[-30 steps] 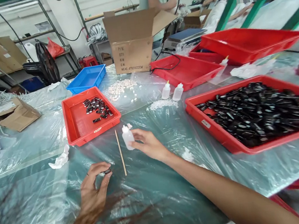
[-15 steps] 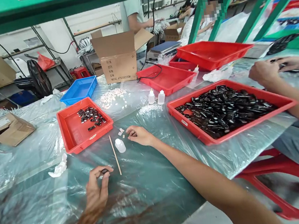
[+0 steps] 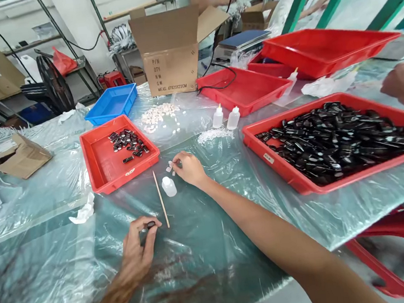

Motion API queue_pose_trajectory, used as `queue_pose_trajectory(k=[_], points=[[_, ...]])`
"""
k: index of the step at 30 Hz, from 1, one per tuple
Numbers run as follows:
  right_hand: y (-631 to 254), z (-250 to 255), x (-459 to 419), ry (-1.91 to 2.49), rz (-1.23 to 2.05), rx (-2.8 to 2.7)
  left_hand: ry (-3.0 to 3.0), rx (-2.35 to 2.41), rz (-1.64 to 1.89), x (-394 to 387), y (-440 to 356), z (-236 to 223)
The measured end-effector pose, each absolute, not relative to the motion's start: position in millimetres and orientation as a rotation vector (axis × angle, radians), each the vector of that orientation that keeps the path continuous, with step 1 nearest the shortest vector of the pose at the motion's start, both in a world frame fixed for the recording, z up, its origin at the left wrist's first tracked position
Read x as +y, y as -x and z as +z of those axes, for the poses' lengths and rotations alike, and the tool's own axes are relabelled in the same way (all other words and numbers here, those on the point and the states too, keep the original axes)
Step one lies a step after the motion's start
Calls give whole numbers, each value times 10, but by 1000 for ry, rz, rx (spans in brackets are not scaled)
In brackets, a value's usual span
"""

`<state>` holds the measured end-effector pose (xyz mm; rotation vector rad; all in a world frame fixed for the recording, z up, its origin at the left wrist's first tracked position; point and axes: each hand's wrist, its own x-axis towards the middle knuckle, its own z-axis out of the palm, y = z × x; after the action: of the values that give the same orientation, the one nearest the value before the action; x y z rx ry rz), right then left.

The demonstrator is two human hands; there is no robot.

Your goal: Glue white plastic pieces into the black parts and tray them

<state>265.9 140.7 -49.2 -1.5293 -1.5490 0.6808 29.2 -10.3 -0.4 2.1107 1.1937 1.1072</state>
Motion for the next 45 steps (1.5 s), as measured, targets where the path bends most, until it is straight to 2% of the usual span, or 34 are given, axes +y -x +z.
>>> queue_pose_trajectory(k=[6, 11, 15, 20, 36, 41, 43, 45], points=[[-2784, -374, 1330, 1404, 884, -1371, -2076, 1214, 1109, -122, -253, -42], [-2712, 2, 913, 1213, 946, -1294, -2038, 1202, 1124, -145, -230, -59], [-2499, 237, 336, 883, 876, -1626, -1994, 1203, 1125, -144, -221, -30], [-2292, 183, 15, 697, 765, -1882, -2053, 1204, 1095, -145, -211, -4], [-2344, 87, 78, 598, 878, -1988, -1506, 1197, 1102, -231, -251, -104], [-2375, 167, 125, 579, 890, -2056, -1665, 1222, 1028, -159, -181, -97], [-2497, 158, 283, 672, 827, -2010, -1744, 1227, 962, -123, -171, -88], [-2731, 92, 541, 962, 711, -1846, -1771, 1230, 904, -100, -181, -70]])
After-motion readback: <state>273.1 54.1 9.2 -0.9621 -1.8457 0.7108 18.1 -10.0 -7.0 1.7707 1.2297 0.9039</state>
